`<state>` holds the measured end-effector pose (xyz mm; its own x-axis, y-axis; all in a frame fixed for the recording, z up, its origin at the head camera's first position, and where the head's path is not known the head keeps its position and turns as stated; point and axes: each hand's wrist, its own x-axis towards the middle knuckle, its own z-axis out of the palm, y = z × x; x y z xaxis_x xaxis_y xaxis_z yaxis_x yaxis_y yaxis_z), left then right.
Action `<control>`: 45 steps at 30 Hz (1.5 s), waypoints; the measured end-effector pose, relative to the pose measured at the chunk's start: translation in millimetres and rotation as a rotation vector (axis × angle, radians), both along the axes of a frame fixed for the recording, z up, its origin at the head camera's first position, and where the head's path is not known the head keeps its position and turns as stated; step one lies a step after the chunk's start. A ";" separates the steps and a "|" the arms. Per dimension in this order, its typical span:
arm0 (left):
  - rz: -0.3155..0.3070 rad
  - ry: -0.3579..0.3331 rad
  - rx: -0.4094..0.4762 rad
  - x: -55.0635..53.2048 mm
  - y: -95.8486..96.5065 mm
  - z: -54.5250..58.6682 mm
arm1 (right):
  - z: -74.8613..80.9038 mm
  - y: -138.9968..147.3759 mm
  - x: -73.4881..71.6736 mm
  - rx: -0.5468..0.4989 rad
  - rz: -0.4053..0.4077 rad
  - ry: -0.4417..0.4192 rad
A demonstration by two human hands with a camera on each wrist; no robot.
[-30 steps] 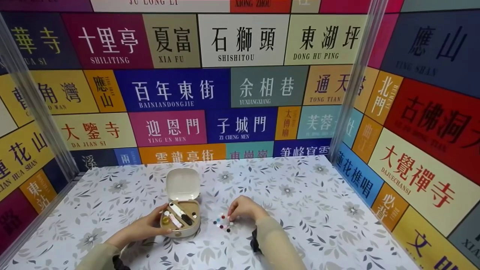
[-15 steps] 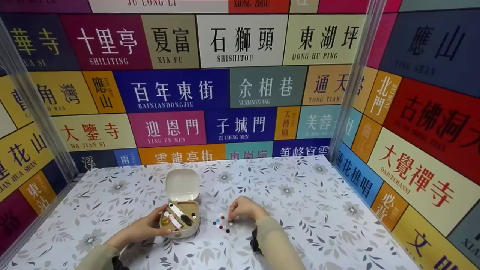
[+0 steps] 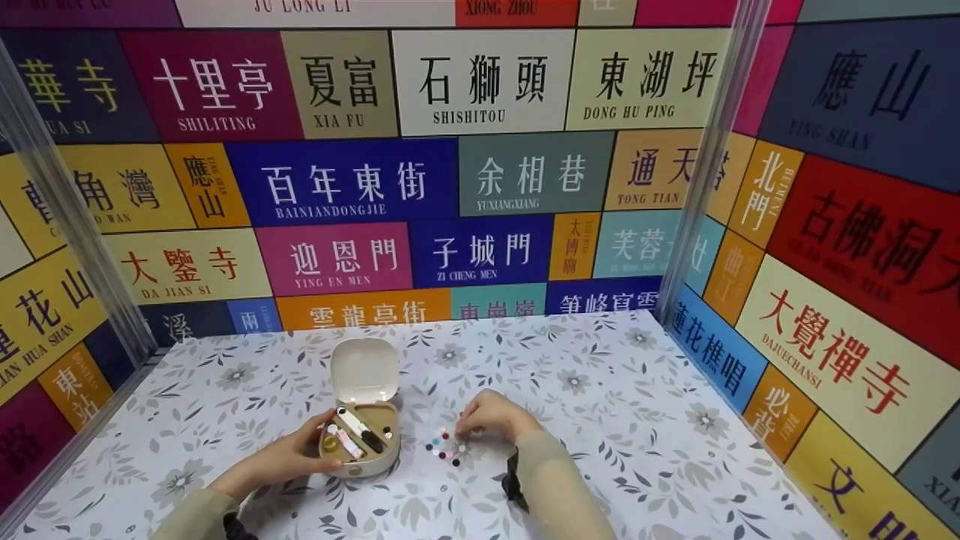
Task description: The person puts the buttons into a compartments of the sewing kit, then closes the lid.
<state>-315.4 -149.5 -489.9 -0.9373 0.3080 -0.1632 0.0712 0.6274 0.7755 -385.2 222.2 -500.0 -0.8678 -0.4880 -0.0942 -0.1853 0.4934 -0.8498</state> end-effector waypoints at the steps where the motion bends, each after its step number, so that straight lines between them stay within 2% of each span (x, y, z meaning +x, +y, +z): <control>1: -0.001 0.000 0.003 -0.4 0.0 0.4 | 0.9 0.4 -0.6 0.007 0.009 0.010; 8: 0.032 -0.032 0.025 -1.5 1.7 1.4 | 7.3 2.6 -3.8 0.049 0.028 0.021; 13: 0.035 -0.042 0.017 -1.2 1.5 -0.6 | 9.2 2.7 -5.1 0.063 0.008 0.009; 23: 0.026 -0.036 0.023 -1.2 0.7 -1.4 | 21.7 -0.5 -10.8 0.111 0.012 0.060; 29: 0.011 0.005 -0.026 -0.5 0.5 -0.5 | 26.6 -5.5 -12.7 0.076 0.070 0.108; 32: 0.011 0.002 -0.025 0.2 0.4 -0.1 | 26.5 -8.6 -12.8 0.057 0.078 0.117; 39: 0.017 -0.003 -0.037 0.9 -0.5 0.2 | 26.3 -16.7 -14.2 -0.017 0.074 0.061; 45: 0.034 -0.037 -0.020 0.3 1.3 0.7 | 28.0 -26.1 -13.9 -0.006 0.058 0.049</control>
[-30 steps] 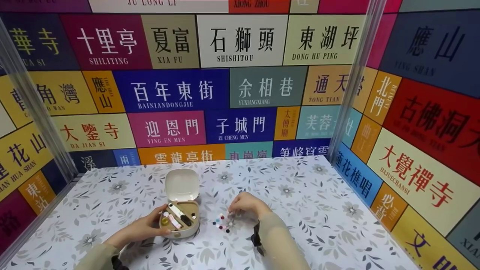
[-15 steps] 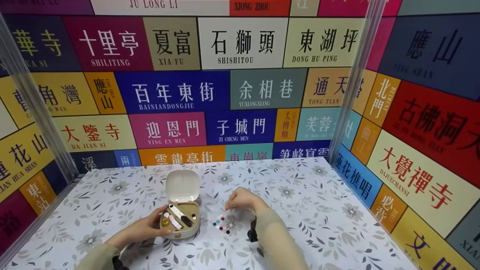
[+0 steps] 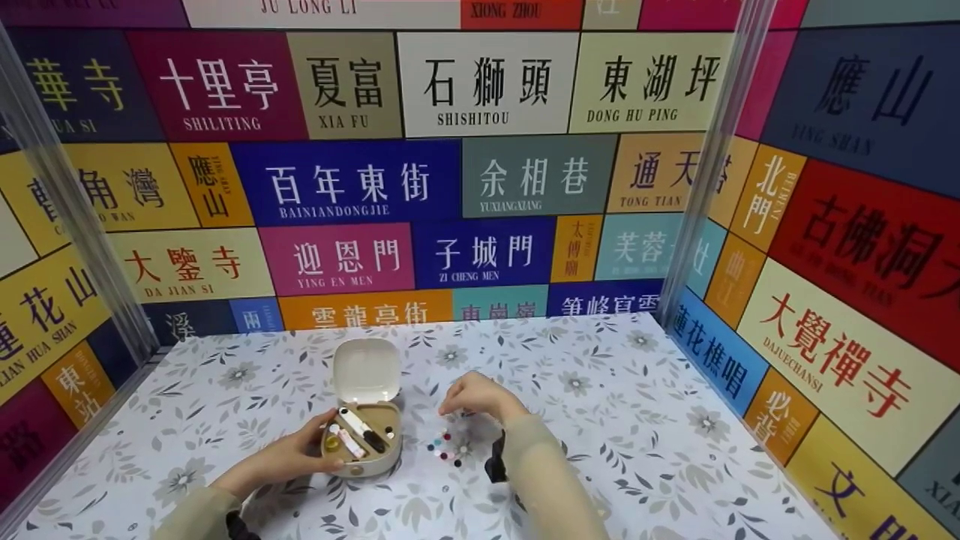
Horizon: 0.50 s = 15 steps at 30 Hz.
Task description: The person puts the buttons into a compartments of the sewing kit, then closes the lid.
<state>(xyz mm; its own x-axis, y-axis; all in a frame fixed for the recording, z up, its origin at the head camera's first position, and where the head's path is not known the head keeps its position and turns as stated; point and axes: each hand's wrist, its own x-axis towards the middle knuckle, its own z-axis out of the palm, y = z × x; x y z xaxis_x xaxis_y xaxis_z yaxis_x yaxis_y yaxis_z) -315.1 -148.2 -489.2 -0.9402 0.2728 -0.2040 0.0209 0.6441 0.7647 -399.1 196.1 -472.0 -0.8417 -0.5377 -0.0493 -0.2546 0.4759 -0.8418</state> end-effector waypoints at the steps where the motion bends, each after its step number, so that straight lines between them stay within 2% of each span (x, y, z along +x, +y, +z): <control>1: 0.002 -0.003 0.003 0.1 0.5 0.2 | -0.3 -1.9 0.1 0.005 -0.005 0.003; 6: 0.001 -0.011 0.014 1.9 1.4 1.5 | -3.6 -11.8 -1.3 0.016 -0.026 0.016; 15: -0.002 -0.003 0.042 2.8 0.3 1.9 | -2.1 -30.2 -1.8 -0.033 -0.030 0.028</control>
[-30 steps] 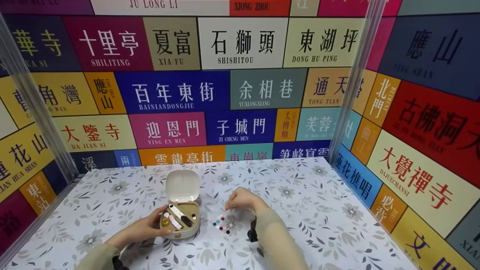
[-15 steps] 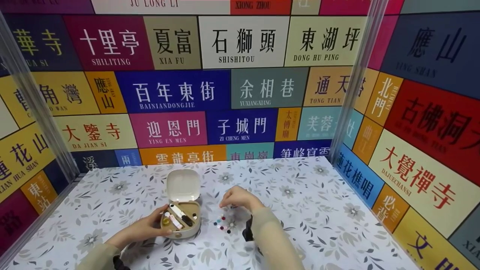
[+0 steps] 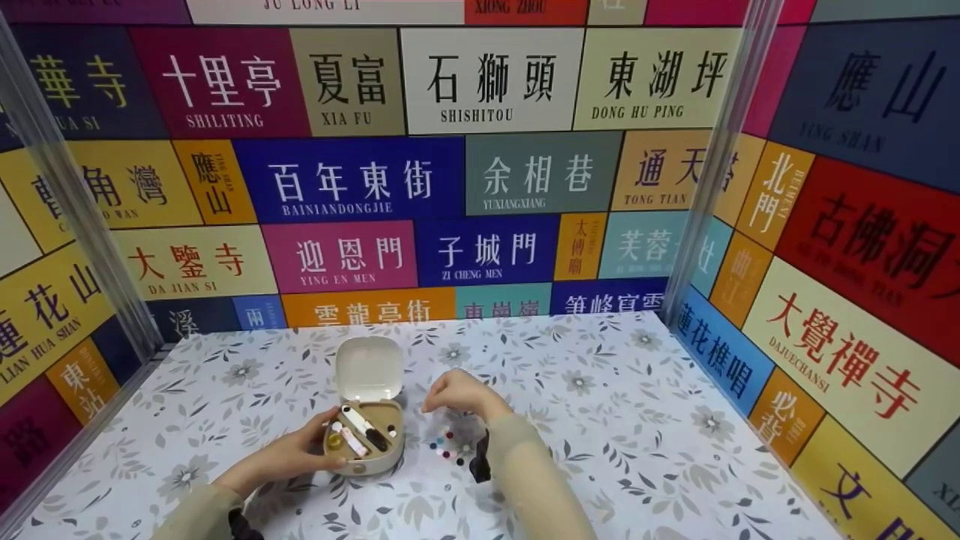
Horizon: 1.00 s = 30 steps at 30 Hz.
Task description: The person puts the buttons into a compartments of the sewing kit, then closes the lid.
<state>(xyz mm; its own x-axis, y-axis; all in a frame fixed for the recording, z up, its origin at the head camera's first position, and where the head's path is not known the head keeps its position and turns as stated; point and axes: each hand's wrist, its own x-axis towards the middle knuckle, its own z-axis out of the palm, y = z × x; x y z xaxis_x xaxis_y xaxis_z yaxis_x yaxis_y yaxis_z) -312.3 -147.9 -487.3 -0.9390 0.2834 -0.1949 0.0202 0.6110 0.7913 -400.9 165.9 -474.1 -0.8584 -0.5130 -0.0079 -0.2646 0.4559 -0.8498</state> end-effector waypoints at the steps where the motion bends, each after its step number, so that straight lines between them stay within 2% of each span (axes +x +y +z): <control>1: 0.003 -0.001 0.000 0.0 0.1 0.0 | 0.2 -1.8 0.0 0.002 0.006 0.006; 5: 0.001 0.001 -0.020 0.1 -0.2 -1.4 | 0.7 -9.3 1.0 0.012 0.018 0.032; 10: -0.005 0.010 -0.022 -0.1 -0.4 -3.5 | 0.8 -17.5 1.9 0.035 -0.025 0.048; 18: 0.005 -0.002 -0.040 -1.8 -0.3 -3.9 | -0.7 -31.4 2.2 0.057 0.008 0.158; 22: 0.029 -0.016 -0.064 -3.3 0.7 -4.7 | -1.5 -38.4 4.9 0.048 -0.003 0.163; 30: 0.013 0.014 -0.063 -4.0 -0.1 -2.0 | 0.6 -45.9 7.6 0.063 -0.027 0.156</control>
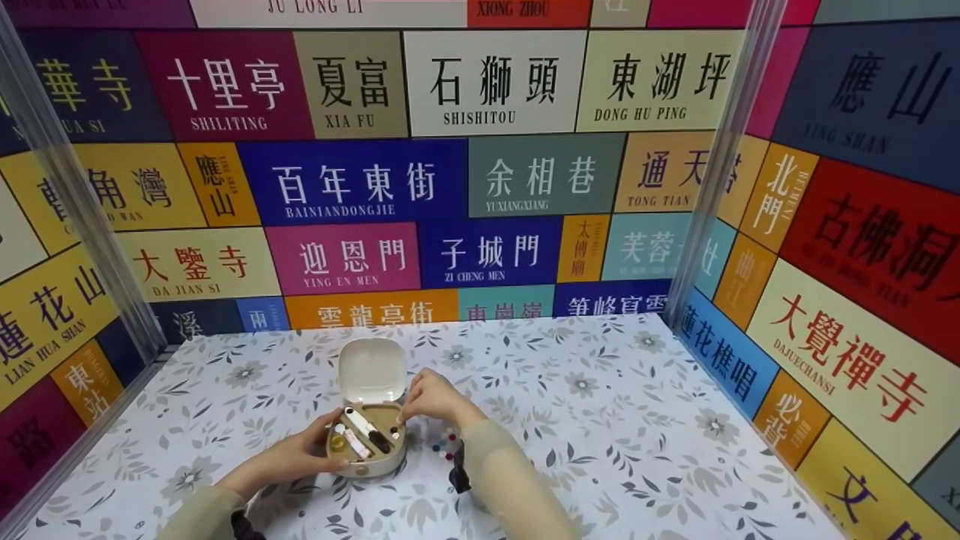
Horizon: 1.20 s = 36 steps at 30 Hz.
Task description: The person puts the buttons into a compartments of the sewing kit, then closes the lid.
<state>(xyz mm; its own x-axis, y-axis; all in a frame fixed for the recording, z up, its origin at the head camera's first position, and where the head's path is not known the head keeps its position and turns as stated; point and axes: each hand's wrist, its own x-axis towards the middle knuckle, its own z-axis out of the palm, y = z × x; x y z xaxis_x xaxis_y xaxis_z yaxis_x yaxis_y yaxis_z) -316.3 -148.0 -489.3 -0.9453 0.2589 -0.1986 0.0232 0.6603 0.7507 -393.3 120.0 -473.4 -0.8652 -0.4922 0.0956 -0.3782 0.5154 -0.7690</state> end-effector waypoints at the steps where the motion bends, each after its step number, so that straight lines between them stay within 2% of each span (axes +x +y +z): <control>1: 0.001 -0.002 -0.001 0.0 0.1 0.2 | 0.4 -0.9 0.2 0.006 -0.003 0.006; 9: -0.027 0.005 0.023 1.3 -1.1 1.0 | 1.8 -9.5 -1.7 0.088 0.015 0.105; 17: 0.009 -0.013 -0.002 -0.1 -0.2 -0.1 | 0.4 -16.0 -0.9 0.200 0.030 0.221; 22: 0.010 -0.021 0.014 0.6 -0.2 0.9 | -0.3 -17.1 0.3 0.179 0.007 0.216; 29: -0.038 0.039 0.042 2.7 -1.7 0.7 | 3.6 -19.4 4.8 0.208 0.004 0.263; 36: -0.035 0.022 0.036 3.1 -1.1 0.5 | 3.3 -22.8 5.1 0.260 0.006 0.265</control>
<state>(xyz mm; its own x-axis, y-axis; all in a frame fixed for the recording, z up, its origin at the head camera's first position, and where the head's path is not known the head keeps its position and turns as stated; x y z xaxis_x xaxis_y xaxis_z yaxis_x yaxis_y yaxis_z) -313.2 -149.1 -488.7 -0.9394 0.2988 -0.1678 0.0626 0.6309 0.7733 -388.1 97.2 -470.1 -0.8243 -0.5344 0.1870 -0.5501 0.6781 -0.4873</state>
